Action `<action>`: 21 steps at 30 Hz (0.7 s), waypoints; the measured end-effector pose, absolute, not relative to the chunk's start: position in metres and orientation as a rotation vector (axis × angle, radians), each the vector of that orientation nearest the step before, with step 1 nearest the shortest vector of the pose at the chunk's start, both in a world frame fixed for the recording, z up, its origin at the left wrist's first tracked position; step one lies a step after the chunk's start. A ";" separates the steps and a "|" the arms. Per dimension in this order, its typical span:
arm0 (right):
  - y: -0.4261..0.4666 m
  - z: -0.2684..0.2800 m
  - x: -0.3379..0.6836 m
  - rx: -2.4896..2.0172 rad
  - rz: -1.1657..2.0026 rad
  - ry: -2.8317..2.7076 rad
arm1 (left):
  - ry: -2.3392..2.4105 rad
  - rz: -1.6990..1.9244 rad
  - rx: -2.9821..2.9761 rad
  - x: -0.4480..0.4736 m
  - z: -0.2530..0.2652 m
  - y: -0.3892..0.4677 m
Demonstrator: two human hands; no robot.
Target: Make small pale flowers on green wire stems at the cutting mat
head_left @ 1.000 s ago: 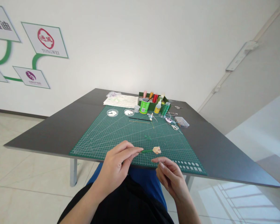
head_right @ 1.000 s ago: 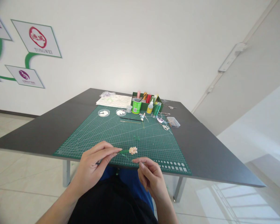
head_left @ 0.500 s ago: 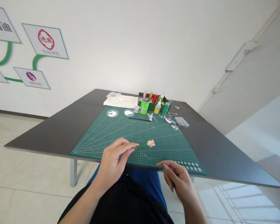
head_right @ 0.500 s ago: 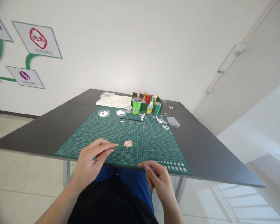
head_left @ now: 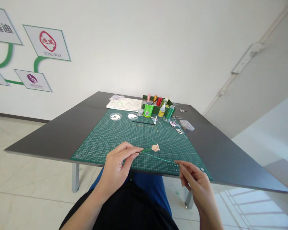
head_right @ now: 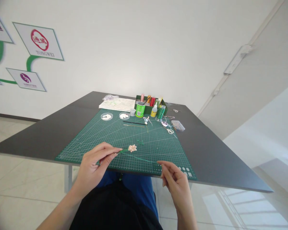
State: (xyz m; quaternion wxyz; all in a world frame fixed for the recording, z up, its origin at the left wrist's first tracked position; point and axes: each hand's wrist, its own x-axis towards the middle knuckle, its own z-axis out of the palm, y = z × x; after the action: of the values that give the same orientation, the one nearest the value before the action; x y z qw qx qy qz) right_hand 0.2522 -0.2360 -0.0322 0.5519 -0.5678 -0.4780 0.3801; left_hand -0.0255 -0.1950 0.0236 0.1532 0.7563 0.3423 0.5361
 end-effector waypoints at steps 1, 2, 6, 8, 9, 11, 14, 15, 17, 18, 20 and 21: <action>-0.236 -0.031 0.252 -1.342 0.866 -1.101 | 0.979 1.535 2.172 -0.025 0.024 -0.196; -0.237 -0.031 0.251 -1.342 0.830 -1.078 | 0.976 1.534 2.175 -0.025 0.024 -0.196; -0.241 -0.024 0.239 -1.332 0.650 -1.057 | 0.953 1.522 2.190 -0.023 0.026 -0.199; -0.245 -0.019 0.231 -1.312 0.553 -1.072 | 0.937 1.519 2.202 -0.023 0.027 -0.199; -0.248 -0.016 0.226 -1.301 0.514 -1.086 | 0.928 1.519 2.211 -0.022 0.027 -0.199; -0.255 -0.011 0.218 -1.301 0.410 -1.087 | 0.913 1.524 2.228 -0.022 0.027 -0.199; -0.266 -0.006 0.207 -1.210 0.305 -1.160 | 0.896 1.537 2.239 -0.021 0.026 -0.200; -0.269 -0.004 0.204 -1.183 0.305 -1.180 | 0.895 1.537 2.240 -0.021 0.026 -0.200; -0.274 -0.001 0.195 -1.152 0.370 -1.217 | 0.889 1.524 2.249 -0.019 0.026 -0.202; -0.276 0.001 0.190 -1.149 0.432 -1.241 | 0.887 1.509 2.258 -0.019 0.026 -0.203; -0.276 0.005 0.180 -1.134 0.569 -1.281 | 0.874 1.479 2.279 -0.017 0.026 -0.205; -0.275 0.006 0.174 -1.116 0.637 -1.297 | 0.865 1.465 2.288 -0.016 0.026 -0.206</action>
State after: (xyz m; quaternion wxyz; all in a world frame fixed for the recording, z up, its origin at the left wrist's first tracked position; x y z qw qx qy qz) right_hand 0.1739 -0.2754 0.0064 0.6113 -0.4837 -0.5622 0.2761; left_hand -0.0160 -0.2064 0.0257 0.1445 0.7940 0.3002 0.5085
